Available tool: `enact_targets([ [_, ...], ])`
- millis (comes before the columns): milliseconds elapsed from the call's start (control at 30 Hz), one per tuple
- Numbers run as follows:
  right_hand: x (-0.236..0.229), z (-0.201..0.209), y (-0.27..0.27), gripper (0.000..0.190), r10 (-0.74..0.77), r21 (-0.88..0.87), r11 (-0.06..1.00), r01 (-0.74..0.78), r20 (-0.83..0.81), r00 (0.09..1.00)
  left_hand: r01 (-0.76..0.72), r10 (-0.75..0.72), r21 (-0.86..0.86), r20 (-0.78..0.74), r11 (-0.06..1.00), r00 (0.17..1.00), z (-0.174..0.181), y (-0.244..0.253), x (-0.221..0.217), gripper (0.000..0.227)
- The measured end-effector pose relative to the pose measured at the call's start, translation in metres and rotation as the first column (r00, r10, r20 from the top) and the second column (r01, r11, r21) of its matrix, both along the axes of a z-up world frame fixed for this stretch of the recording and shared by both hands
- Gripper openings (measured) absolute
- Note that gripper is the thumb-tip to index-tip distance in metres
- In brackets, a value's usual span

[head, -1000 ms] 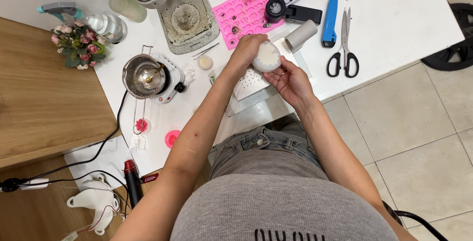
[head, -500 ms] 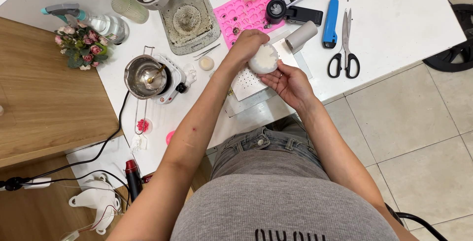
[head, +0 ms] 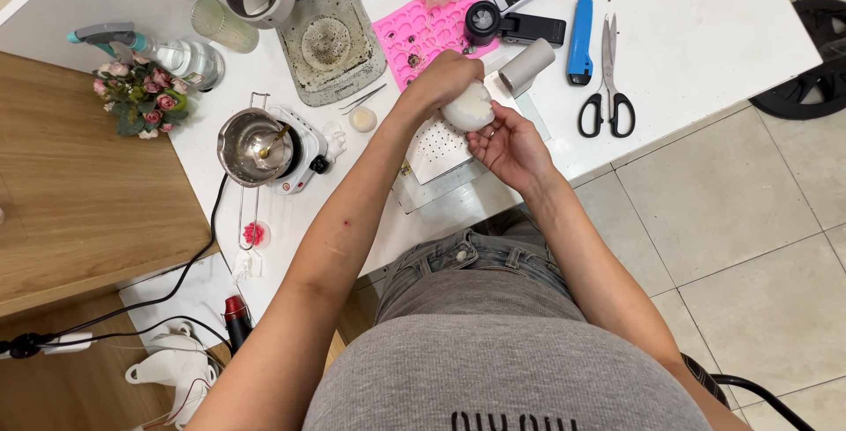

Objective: Making decorative wax flowers and assembling components using a melting pot and molds.

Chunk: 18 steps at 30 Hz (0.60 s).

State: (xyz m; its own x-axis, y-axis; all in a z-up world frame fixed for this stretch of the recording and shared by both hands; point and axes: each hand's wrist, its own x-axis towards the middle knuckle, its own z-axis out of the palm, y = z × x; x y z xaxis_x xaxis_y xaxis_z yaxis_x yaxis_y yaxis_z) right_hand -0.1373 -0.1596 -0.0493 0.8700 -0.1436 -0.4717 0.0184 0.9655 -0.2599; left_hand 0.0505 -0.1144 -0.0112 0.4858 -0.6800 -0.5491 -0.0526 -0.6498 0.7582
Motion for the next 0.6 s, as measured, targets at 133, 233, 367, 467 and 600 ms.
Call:
enact_targets([
  [133, 0.0, -0.005, 0.002, 0.029, -0.034, 0.071, 0.997, 0.036, -0.02, 0.999, -0.074, 0.07, -0.035, -0.111, 0.997, 0.991, -0.005, 0.003, 0.001, 0.034],
  [233, -0.001, -0.007, 0.003, 0.029, -0.06, 0.004, 0.998, 0.061, -0.02, 0.998, -0.145, 0.131, -0.047, -0.219, 0.988, 0.967, 0.011, 0.009, 0.0, 0.035],
  [367, -0.006, 0.009, 0.001, 0.032, -0.108, -0.256, 0.962, 0.094, -0.043, 0.993, -0.209, 0.164, -0.06, -0.431, 0.976, 0.887, 0.028, 0.028, -0.001, 0.04],
  [467, -0.009, 0.016, 0.002, 0.031, -0.112, -0.362, 0.928, 0.089, -0.043, 0.993, -0.218, 0.113, -0.151, -0.51, 0.964, 0.852, 0.017, 0.044, -0.001, 0.045],
  [600, -0.009, 0.033, 0.006, 0.03, -0.079, -0.432, 0.898, 0.077, 0.013, 0.997, -0.278, 0.095, -0.208, -0.617, 0.938, 0.781, 0.012, 0.06, 0.002, 0.047],
])
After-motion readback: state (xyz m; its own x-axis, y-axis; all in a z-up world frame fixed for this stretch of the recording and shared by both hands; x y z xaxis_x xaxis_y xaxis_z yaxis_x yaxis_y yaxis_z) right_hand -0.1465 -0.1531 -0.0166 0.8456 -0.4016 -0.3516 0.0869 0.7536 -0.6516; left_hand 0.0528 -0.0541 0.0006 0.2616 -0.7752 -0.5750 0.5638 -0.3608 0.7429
